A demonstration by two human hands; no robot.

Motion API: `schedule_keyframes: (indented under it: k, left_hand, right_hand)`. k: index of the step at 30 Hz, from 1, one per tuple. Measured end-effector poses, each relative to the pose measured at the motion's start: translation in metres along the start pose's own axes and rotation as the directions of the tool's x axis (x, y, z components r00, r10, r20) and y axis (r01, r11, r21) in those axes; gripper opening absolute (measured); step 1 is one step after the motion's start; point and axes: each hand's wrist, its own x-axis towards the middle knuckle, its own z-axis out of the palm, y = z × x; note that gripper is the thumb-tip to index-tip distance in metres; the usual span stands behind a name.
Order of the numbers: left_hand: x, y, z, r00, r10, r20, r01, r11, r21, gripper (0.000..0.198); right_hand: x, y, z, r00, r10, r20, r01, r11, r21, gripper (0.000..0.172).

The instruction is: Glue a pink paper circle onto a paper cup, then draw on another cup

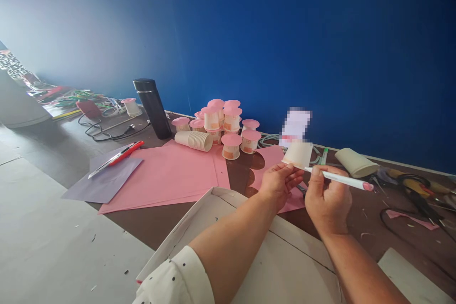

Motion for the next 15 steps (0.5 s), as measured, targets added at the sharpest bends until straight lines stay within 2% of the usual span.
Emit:
schedule_keyframes:
  k: [15]
  left_hand:
    - [0.0023, -0.0025, -0.0013, 0.999, 0.034, 0.013, -0.034, 0.999, 0.001, 0.007]
  right_hand:
    - [-0.0011, 0.0039, 0.0007, 0.999, -0.034, 0.008, 0.034, 0.998, -0.043, 0.019]
